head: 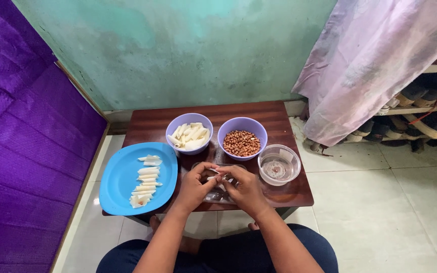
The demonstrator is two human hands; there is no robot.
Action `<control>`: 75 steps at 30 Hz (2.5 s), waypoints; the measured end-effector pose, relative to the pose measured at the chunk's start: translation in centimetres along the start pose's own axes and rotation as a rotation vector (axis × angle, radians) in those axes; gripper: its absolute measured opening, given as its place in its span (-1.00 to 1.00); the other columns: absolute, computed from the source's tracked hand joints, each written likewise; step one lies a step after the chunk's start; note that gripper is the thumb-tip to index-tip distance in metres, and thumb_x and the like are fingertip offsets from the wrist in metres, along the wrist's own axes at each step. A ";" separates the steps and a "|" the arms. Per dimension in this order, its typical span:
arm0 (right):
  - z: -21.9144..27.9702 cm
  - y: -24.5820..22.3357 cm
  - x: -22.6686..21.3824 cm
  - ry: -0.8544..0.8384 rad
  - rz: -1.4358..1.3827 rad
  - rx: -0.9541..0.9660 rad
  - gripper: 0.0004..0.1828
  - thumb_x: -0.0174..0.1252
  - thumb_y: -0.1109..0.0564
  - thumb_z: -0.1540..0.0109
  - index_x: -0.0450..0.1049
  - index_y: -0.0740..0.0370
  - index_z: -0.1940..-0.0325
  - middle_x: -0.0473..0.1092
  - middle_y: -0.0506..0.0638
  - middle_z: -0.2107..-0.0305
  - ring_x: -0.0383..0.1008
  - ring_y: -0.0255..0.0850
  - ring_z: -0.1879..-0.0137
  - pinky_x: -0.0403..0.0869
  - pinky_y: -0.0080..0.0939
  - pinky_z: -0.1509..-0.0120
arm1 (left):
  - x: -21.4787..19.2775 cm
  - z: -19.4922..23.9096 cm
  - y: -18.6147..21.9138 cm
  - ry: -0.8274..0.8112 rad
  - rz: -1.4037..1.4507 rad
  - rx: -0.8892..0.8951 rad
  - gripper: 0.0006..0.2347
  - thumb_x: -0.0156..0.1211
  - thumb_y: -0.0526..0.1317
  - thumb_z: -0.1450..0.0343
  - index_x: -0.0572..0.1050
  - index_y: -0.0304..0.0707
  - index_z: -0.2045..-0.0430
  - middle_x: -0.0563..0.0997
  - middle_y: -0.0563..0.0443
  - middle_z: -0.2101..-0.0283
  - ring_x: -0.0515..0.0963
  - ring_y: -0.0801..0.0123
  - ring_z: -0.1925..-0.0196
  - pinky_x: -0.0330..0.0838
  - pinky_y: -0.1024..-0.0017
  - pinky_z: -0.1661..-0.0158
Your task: The person sits on the floor and wraps white, rectangular food items with thin, translucent sheets. They place peanuts inside the sheets before folding them into small packets and arranging them on a blue plate.
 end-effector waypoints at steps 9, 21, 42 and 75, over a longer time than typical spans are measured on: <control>0.6 -0.1 0.1 0.004 0.025 -0.010 -0.57 0.37 0.38 -0.03 0.66 0.06 0.06 0.61 -0.05 0.40 0.65 -0.03 0.22 0.58 -0.09 0.10 | 0.1 0.0 -0.6 -0.005 -0.013 -0.004 -0.74 0.37 -0.42 -0.30 0.61 -0.17 0.16 0.75 -0.05 0.37 0.68 0.41 0.30 0.61 0.39 0.15; 1.4 0.3 0.0 -0.005 -0.014 0.140 -0.50 0.33 0.42 -0.04 0.65 0.07 -0.02 0.54 0.01 0.38 0.65 -0.09 0.32 0.60 -0.22 0.31 | 0.1 0.1 -0.8 -0.037 0.042 -0.034 -0.68 0.44 -0.44 -0.26 0.57 -0.20 0.14 0.73 -0.09 0.30 0.67 0.37 0.23 0.60 0.43 0.20; 1.9 1.8 0.4 -0.032 -0.174 0.385 -0.44 0.28 0.42 -0.08 0.60 0.08 -0.14 0.58 0.10 0.21 0.63 -0.15 0.18 0.61 -0.19 0.11 | -0.2 -0.5 -2.8 -0.026 0.031 0.019 -0.68 0.47 -0.41 -0.24 0.55 -0.24 0.16 0.69 -0.10 0.29 0.66 0.41 0.28 0.58 0.44 0.21; 1.8 2.5 0.5 -0.084 -0.310 0.511 -0.32 0.33 0.43 -0.10 0.51 0.09 -0.31 0.59 0.13 0.09 0.62 -0.24 0.19 0.64 -0.23 0.12 | -0.5 -0.4 -2.8 -0.019 0.074 0.026 -0.64 0.48 -0.43 -0.23 0.52 -0.26 0.13 0.70 -0.13 0.29 0.69 0.39 0.26 0.60 0.43 0.18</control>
Point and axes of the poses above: each hand's wrist, its own z-axis away from the middle knuckle, its own x-axis out of the palm, y = z × x, the point moved 1 cm from there along -z, towards the middle knuckle
